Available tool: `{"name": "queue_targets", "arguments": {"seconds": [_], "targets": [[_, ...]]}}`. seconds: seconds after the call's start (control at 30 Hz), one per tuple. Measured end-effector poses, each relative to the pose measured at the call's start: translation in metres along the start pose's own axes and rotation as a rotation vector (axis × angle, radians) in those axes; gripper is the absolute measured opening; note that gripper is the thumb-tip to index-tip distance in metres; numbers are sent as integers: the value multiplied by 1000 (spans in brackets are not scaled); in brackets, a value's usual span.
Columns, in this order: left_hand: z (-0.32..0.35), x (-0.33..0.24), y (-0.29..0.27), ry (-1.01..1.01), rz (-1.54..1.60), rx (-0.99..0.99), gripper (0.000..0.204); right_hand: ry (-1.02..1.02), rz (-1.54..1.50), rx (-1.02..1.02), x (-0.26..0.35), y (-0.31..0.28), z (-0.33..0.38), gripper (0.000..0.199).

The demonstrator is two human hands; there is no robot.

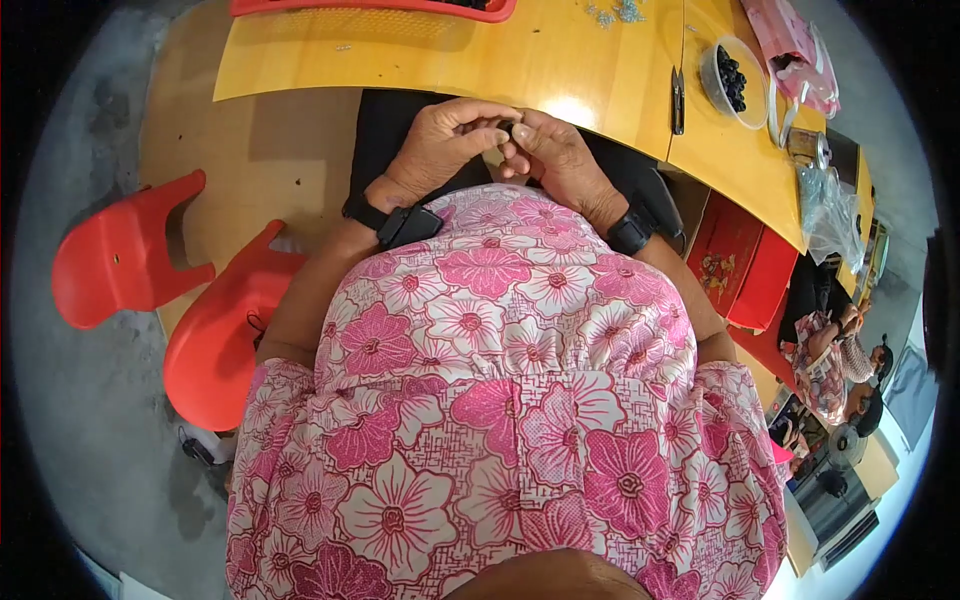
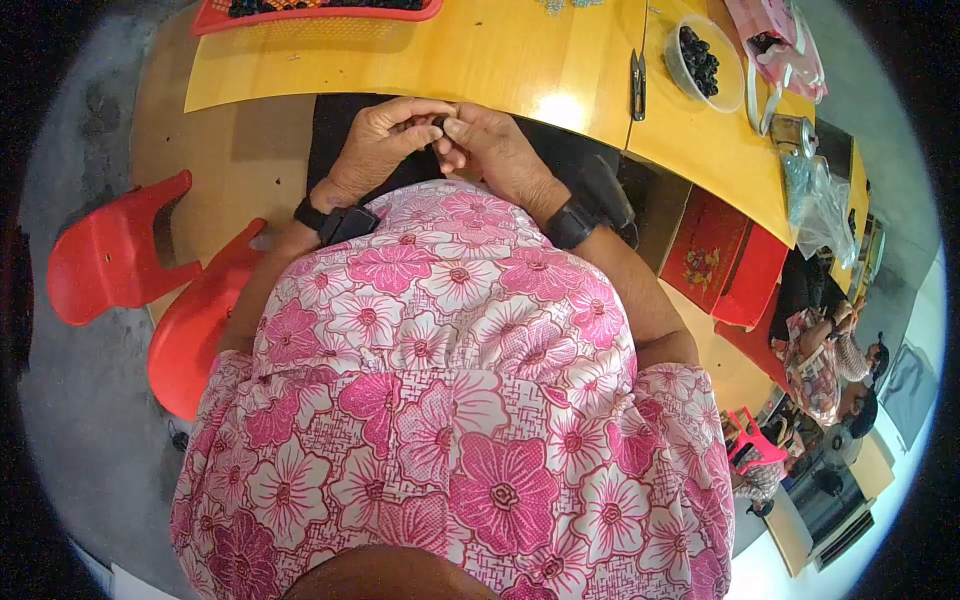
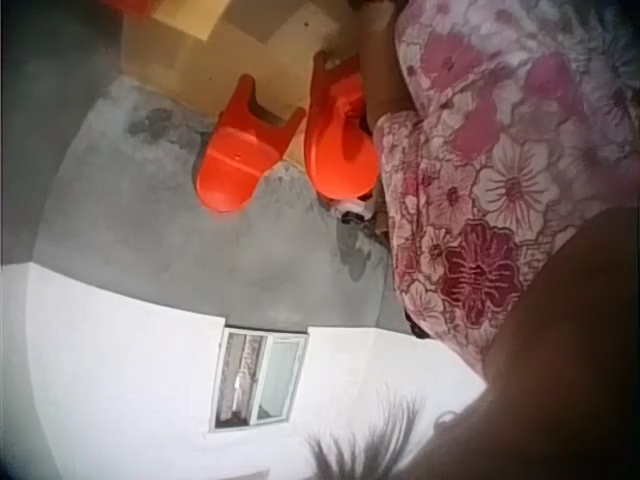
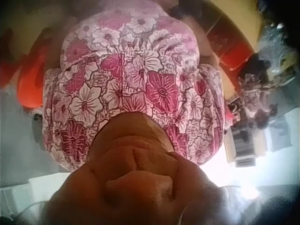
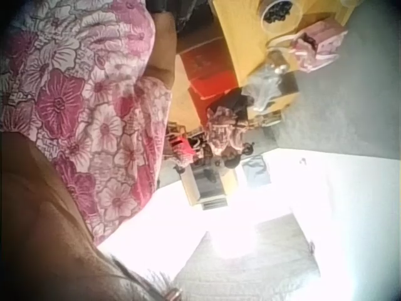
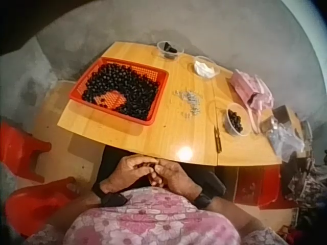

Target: The person sorts small black plastic components by hand, placing them into a sorting tray.

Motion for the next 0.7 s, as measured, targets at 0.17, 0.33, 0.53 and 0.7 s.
{"name": "queue_targets", "arguments": {"seconds": [0.17,0.33,0.53,0.7], "targets": [[2,-9,9,-67,88,64,38,-125,335,-75,9,5,4,24],[0,-9,12,-152,21,90,40,-242,527,-114,12,4,5,24],[-1,-13,17,-83,0,73,47,-268,537,-165,15,7,7,20],[-2,-19,19,-75,-17,72,34,-244,504,-174,16,8,9,20]]}}
Point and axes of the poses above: each hand's wrist, its own z-axis away from the middle knuckle, its own y-axis out of the palm, x = y × z, the point moved 3 cm from there along -z, towards the middle knuckle, and after that the axes turned 15 degrees about z, right-handed, at the moved point
